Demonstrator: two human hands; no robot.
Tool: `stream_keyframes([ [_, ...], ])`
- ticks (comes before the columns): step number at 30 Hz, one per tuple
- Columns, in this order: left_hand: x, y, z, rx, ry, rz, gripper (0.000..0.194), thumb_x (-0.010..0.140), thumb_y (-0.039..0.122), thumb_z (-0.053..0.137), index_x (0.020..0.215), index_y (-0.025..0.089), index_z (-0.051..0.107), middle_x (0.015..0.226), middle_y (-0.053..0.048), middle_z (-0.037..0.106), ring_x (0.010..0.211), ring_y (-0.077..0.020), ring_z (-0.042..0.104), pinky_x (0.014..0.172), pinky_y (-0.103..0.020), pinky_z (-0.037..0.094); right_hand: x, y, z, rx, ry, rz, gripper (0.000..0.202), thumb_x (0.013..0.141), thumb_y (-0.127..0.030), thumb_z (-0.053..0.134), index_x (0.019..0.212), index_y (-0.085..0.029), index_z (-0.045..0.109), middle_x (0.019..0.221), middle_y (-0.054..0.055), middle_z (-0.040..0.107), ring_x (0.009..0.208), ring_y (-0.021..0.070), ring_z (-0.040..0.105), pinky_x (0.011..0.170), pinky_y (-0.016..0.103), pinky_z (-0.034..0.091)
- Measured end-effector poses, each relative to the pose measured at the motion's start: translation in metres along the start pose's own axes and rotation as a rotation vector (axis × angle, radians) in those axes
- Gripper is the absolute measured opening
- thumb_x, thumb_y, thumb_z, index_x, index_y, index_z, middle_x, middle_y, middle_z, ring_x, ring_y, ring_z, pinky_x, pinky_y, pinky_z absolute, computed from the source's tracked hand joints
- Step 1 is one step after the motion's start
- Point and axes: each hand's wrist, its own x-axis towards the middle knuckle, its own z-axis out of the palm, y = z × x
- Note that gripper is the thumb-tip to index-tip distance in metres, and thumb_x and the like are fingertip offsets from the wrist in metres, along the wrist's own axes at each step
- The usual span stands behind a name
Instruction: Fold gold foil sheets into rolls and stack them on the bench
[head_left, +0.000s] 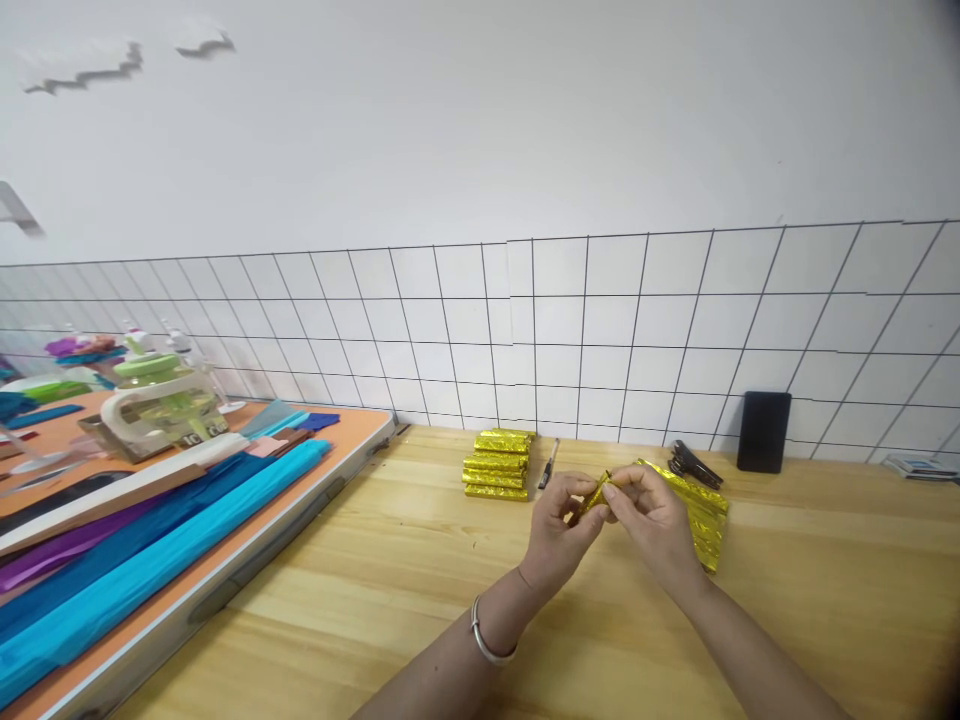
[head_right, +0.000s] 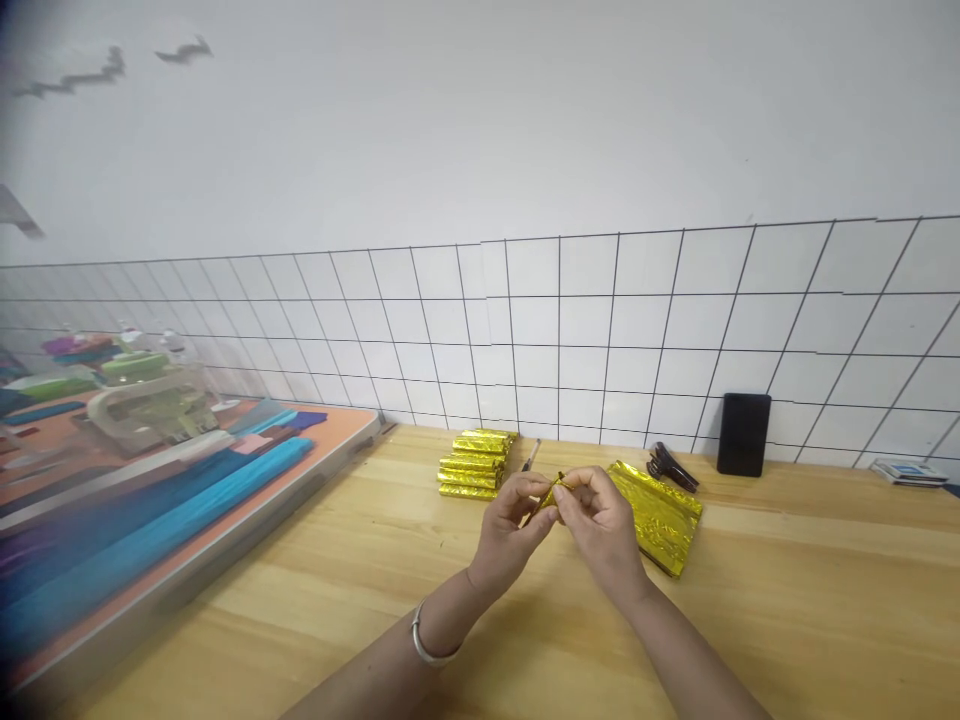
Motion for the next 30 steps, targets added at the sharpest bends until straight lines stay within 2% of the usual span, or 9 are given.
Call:
stream_keyframes([
  [6,0.01,0.003,-0.009,-0.203,-0.037,-0.108,0.021,0.072,0.023,0.071,0.089,0.017,0.061,0.09,-0.003,0.059,0.08,-0.0117,0.055,0.069,-0.024,0.046,0.01,-0.003,-0.018,-0.293,-0.123,-0.199,0.016,0.076,-0.033,0.063,0.088,-0.023,0.06,0.079,0.002,0.06,0.065,0.015,0.055,0.06,0.029,0.048],
  [10,0.013,0.002,-0.013,-0.331,-0.086,-0.228,0.025,0.068,0.026,0.074,0.087,0.016,0.061,0.078,-0.001,0.059,0.065,-0.008,0.052,0.06,-0.021,0.043,0.014,-0.002,-0.025,-0.425,-0.175,-0.338,0.014,0.077,-0.03,0.06,0.09,-0.025,0.06,0.086,0.004,0.061,0.065,0.0153,0.056,0.058,0.031,0.048],
  [13,0.011,0.002,-0.012,-0.381,-0.091,-0.299,0.027,0.067,0.027,0.075,0.086,0.016,0.06,0.072,0.002,0.057,0.058,-0.0056,0.048,0.055,-0.019,0.039,0.014,-0.002,-0.026,-0.47,-0.197,-0.383,0.008,0.079,-0.028,0.059,0.085,-0.025,0.057,0.086,0.004,0.06,0.065,0.0151,0.056,0.056,0.03,0.048],
  [17,0.01,0.004,-0.012,-0.408,-0.102,-0.332,0.028,0.065,0.027,0.076,0.084,0.015,0.06,0.073,0.002,0.057,0.059,-0.0056,0.048,0.052,-0.018,0.034,0.013,-0.003,-0.025,-0.496,-0.211,-0.373,0.007,0.079,-0.027,0.058,0.078,-0.024,0.053,0.082,0.002,0.059,0.064,0.0138,0.054,0.056,0.028,0.047],
  [20,0.01,0.005,-0.012,-0.44,-0.097,-0.368,0.029,0.066,0.028,0.076,0.085,0.016,0.058,0.07,0.002,0.057,0.055,-0.0053,0.046,0.048,-0.017,0.03,0.011,-0.002,-0.023,-0.431,-0.178,-0.272,0.015,0.078,-0.029,0.062,0.089,-0.024,0.053,0.074,0.0,0.057,0.062,0.0138,0.054,0.057,0.029,0.047],
  [24,0.01,0.005,-0.012,-0.501,-0.079,-0.387,0.03,0.065,0.029,0.076,0.085,0.016,0.058,0.074,0.001,0.06,0.058,-0.0073,0.05,0.056,-0.021,0.037,0.009,0.002,-0.018,-0.29,-0.192,-0.145,0.03,0.077,-0.031,0.063,0.104,-0.024,0.052,0.074,-0.001,0.057,0.065,0.0145,0.056,0.059,0.029,0.047],
  [30,0.01,0.0,-0.013,-0.567,-0.14,-0.379,0.023,0.07,0.027,0.073,0.085,0.018,0.059,0.076,0.0,0.061,0.06,-0.0081,0.051,0.06,-0.023,0.039,0.009,0.005,-0.013,-0.291,-0.158,-0.204,0.028,0.077,-0.029,0.063,0.104,-0.024,0.057,0.081,0.0,0.055,0.067,0.0128,0.053,0.06,0.027,0.046],
])
